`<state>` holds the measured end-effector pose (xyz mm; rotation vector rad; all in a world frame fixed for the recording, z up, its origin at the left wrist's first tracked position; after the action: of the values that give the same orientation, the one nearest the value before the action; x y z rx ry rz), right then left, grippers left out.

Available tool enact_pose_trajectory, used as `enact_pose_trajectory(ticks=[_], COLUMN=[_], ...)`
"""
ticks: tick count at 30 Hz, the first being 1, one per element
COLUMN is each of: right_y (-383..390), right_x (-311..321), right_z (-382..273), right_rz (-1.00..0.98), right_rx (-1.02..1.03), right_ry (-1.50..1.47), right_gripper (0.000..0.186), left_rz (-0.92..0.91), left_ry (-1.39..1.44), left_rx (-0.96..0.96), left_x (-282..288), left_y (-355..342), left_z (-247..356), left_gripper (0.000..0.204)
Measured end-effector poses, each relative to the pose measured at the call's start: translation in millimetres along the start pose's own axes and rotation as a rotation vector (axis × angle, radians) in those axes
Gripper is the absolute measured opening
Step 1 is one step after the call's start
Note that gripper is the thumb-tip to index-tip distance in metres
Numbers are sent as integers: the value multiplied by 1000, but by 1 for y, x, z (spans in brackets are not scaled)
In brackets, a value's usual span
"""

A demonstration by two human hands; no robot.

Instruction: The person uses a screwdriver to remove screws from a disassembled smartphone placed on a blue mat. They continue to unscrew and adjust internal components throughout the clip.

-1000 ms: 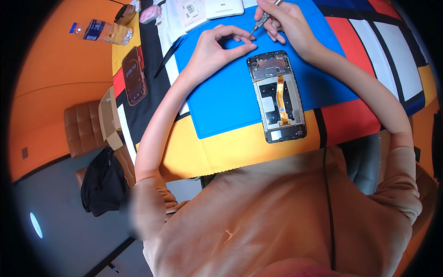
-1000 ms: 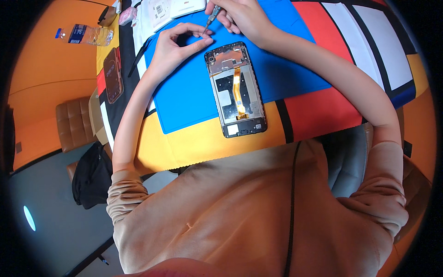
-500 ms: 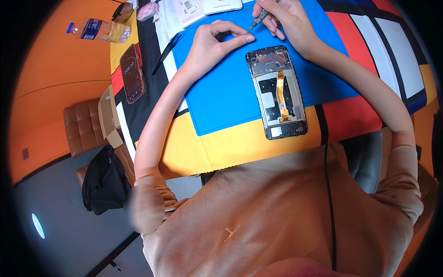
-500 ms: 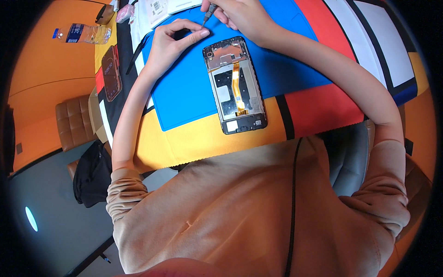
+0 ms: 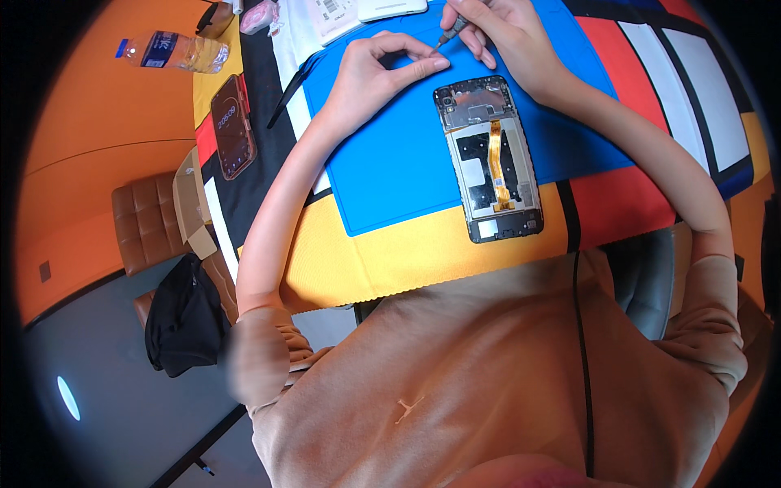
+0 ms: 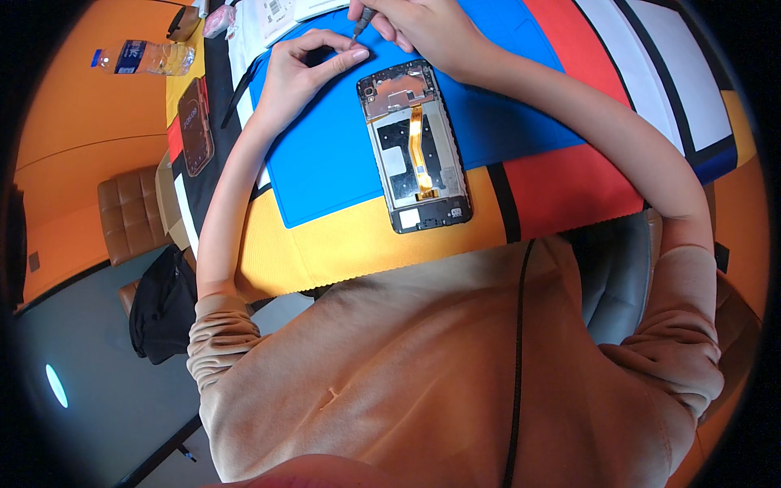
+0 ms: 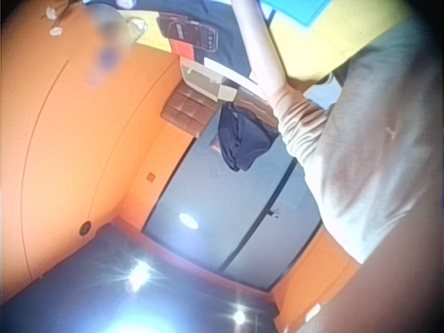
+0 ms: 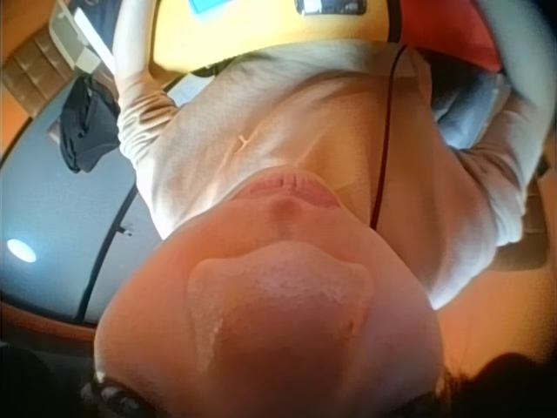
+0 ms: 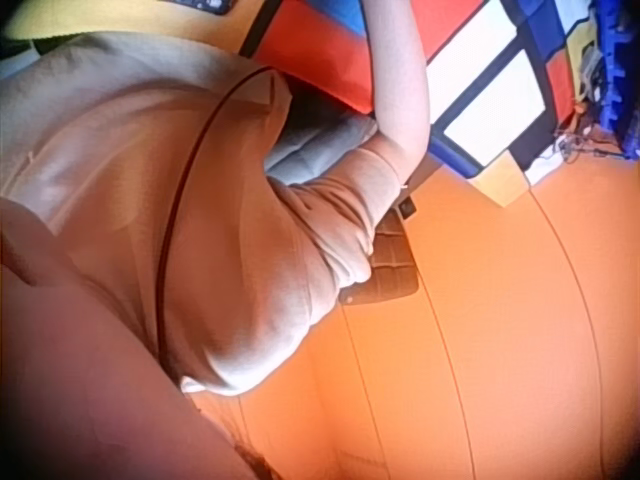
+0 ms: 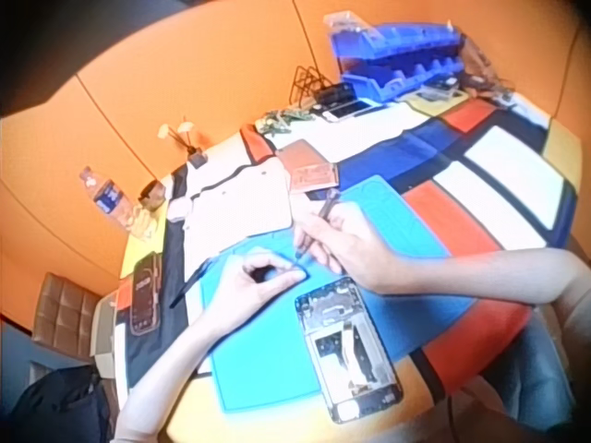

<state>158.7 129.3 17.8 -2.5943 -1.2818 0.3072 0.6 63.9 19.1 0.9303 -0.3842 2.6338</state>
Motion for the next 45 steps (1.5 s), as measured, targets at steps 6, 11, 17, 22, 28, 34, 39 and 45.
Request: enact_pose_trajectory(ticks=[6,11,17,22,28,34,39,45], right_y=[4,9,17,22,21,21,19,18], right_x=[1,10,21,18,15,12,11,11], right_z=[-1,-11,-21,-24,-23,-27,-29,-29], right_rz=[18,205,192,169,145,90,77,71], right_rx=[11,108,59,62,47,49,59,80], right_ry=[-31,109,270,357,350,392,443,463], right_gripper=[38,44,51,50,50,49,49,50], left_rz=[-11,-57,-72,-79,-70,-71,-77,-78], left_ry=[101,212,126,118,112,106,113,114], left_rx=[-36,-79,-86,-98,-89,-90,-76,-85], left_x=[-1,1,0,0,-1,0,-1,-1], left_y=[0,-1,-3,-2,-2,-2,-2,-2], left_z=[2,3,0,-3,-3,-1,-2,-2], left_gripper=[30,34,37,36,35,35,36,36])
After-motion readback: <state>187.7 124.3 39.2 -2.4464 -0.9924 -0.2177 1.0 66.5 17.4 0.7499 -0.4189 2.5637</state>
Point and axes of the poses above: each hand's wrist, its own y-axis away from the middle knuckle, its own x-axis out of the back of the hand, z = x × y, the point moved 6 cm from there along -y, towards the middle knuckle, and after that the axes turned 11 degrees about -z, right-handed, at the moved point
